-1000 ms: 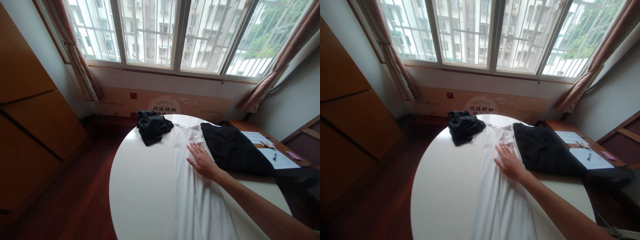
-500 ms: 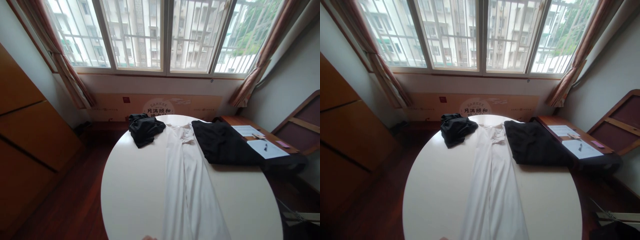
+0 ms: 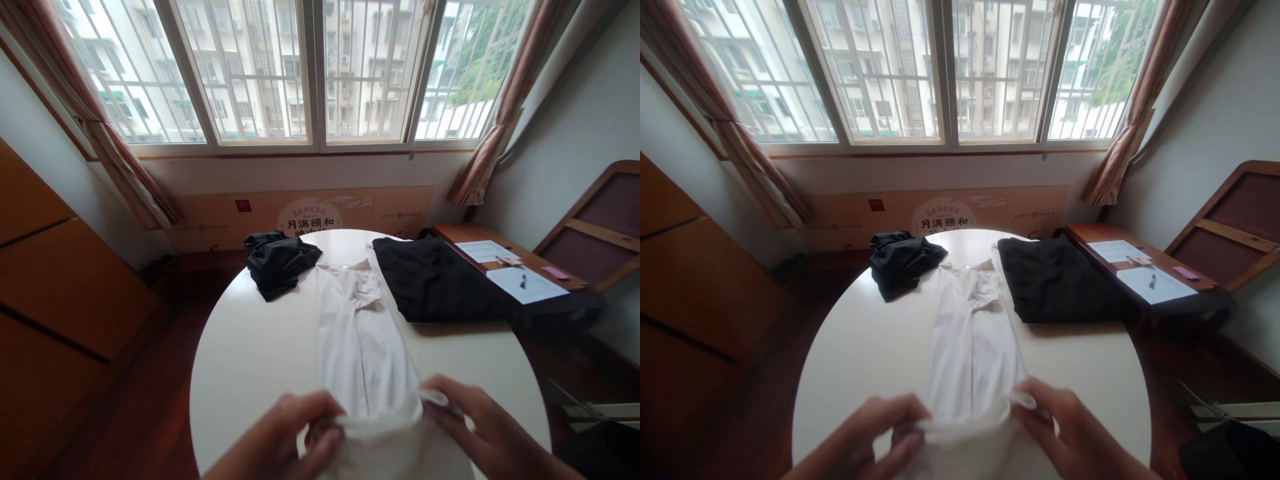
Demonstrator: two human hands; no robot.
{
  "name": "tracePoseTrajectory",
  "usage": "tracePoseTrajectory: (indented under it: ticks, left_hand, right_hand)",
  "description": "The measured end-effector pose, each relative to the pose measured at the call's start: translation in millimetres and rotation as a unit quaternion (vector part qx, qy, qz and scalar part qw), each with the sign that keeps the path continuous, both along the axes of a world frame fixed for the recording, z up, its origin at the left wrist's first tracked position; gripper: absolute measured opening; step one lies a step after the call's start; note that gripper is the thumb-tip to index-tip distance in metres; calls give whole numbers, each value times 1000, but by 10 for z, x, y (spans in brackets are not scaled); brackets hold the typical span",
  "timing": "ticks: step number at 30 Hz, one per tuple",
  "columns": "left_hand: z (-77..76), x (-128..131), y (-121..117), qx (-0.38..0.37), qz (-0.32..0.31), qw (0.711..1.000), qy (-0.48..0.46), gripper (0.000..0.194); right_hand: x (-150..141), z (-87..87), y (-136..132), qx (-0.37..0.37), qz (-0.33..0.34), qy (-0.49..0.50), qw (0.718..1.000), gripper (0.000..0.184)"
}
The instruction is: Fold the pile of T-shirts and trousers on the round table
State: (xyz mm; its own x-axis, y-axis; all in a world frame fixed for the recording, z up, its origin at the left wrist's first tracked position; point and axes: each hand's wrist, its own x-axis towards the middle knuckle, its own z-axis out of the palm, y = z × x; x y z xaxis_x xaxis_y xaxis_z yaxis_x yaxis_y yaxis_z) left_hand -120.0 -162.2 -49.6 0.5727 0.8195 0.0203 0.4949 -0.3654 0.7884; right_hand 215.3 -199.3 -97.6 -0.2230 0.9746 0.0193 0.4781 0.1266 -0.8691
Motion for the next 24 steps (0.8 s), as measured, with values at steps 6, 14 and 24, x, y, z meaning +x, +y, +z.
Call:
tracePoseTrajectory:
  ticks: [6,14,24]
  left_hand:
    - [193,410,1991,25,92,993,-75,36]
    - [-363,517,2571,-1,304,935,182,51]
    - [-488,502,1950,-9,196,933,302,23]
  right_hand:
    - [-7,495,2102,118,-68,-21,990,42]
    - [-285,28,2546,256,-154,-218,929,53]
    - [-654,-741,1389,235,14,-385,892,68]
